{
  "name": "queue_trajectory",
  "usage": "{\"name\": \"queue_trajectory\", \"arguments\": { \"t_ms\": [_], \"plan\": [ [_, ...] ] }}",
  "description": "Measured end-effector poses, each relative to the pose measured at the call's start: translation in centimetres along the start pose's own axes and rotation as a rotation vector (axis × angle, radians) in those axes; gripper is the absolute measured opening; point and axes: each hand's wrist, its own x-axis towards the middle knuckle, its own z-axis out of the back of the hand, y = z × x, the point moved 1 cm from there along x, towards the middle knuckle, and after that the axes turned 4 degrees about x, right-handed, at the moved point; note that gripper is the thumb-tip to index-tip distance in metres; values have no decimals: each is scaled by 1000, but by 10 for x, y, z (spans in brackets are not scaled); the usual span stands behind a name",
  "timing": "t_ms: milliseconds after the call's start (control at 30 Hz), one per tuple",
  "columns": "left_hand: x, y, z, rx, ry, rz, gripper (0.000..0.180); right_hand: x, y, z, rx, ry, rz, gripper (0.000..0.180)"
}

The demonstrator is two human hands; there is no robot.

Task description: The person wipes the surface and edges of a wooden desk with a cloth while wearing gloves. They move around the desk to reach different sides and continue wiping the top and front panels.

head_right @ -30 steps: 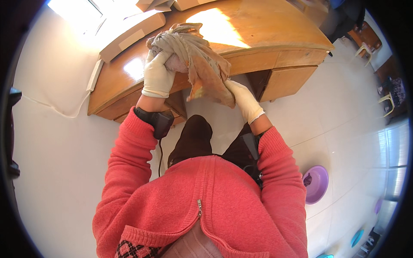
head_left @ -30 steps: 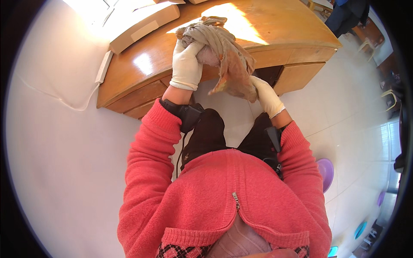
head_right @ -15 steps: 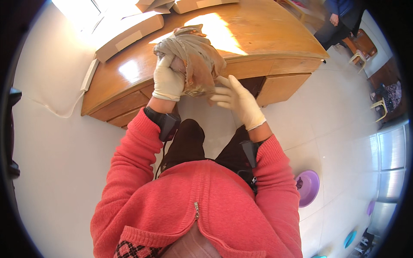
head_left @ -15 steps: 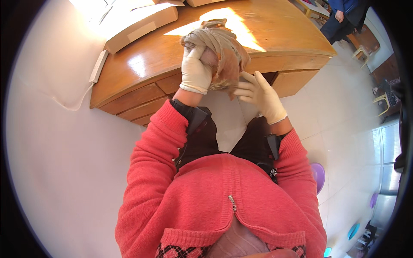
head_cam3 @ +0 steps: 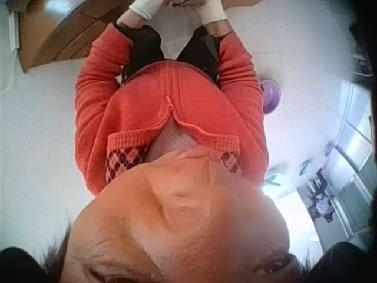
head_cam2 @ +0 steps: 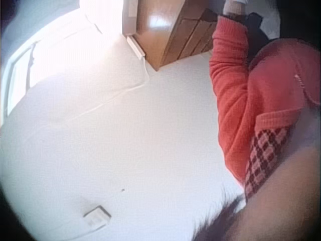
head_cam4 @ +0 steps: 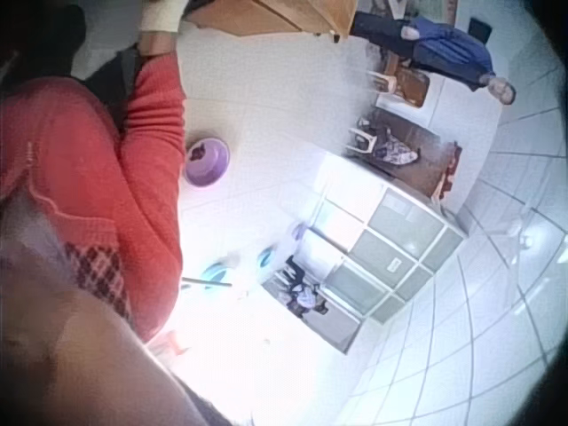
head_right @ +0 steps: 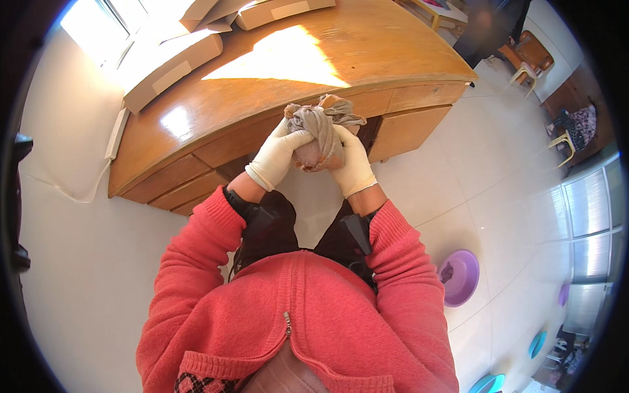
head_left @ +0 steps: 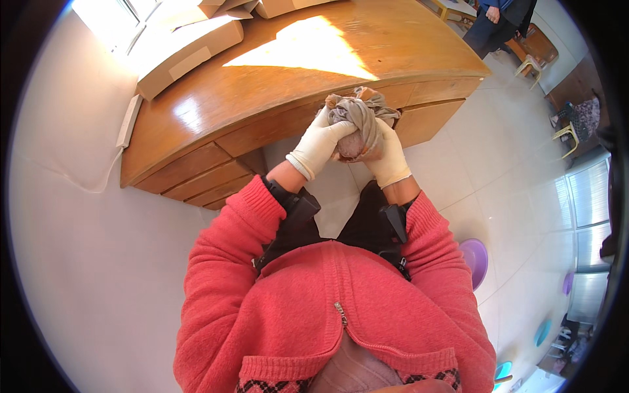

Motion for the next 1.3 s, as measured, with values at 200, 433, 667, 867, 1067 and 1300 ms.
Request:
{"name": "queue_trajectory", "arguments": {
  "t_ms": [200,433,667,867,1067,1300],
  "plan": [
    [15,-20,38,246,-7,-49,43,46,8,20,659,-235,-205,36],
    [47,-66,193,726,-565,-515,47,133,74,33,480,-141,-53,36],
    [40,-64,303,1180,-924,-370,52,235,30,42,-1061,-333,-172,68],
    [47,-55,297,1455,-929,-370,54,230,47,11,-1061,-292,248,72],
    [47,-57,299,1436,-837,-374,48,204,30,-41,-1604,-119,152,71],
    [42,-61,293,1428,-830,-323,43,196,31,-41,-1453,-314,34,67]
  ]
}}
